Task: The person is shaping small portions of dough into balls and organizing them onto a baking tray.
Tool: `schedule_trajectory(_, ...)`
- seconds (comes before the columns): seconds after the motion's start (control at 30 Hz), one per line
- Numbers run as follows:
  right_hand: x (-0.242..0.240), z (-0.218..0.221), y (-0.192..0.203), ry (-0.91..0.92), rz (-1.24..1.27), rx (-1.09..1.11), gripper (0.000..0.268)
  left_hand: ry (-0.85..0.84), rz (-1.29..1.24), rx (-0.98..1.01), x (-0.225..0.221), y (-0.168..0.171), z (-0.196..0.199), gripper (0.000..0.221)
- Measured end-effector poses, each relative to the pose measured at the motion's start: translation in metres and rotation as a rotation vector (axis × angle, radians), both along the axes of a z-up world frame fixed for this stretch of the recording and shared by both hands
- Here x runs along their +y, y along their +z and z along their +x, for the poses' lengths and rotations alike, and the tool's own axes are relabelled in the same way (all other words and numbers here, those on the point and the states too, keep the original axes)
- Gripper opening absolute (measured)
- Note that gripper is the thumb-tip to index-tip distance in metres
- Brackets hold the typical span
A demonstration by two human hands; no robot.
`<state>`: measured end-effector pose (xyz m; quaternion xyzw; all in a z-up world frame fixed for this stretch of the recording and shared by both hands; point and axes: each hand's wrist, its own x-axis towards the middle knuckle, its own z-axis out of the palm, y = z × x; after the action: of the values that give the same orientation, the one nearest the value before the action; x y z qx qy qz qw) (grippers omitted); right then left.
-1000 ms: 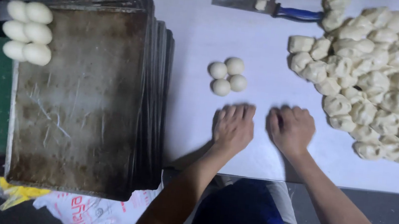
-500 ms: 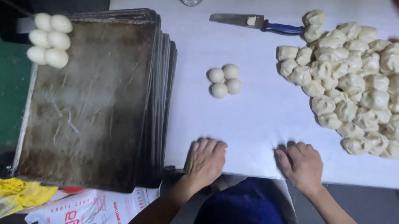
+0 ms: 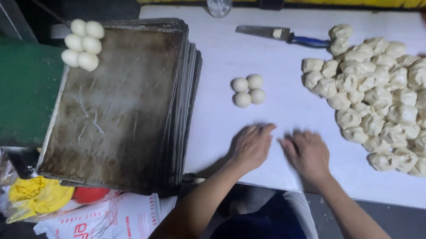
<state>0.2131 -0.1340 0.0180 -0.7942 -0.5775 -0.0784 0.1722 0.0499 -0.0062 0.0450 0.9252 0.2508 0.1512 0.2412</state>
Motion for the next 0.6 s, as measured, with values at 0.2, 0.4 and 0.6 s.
schedule_trajectory(0.2,-0.050,0.025,-0.043,-0.013,-0.013,0.118,0.031,0.005,0.250,-0.053,0.011,-0.016,-0.053,0.022)
schedule_trajectory(0.4,0.040,0.039,-0.046,-0.040,0.152,0.008,0.031,0.124,0.491,-0.170,0.032,-0.043,0.053,0.021)
schedule_trajectory(0.6,0.025,0.019,-0.034,-0.080,0.098,-0.072,0.033,0.076,0.285,-0.147,0.008,-0.032,0.037,0.016)
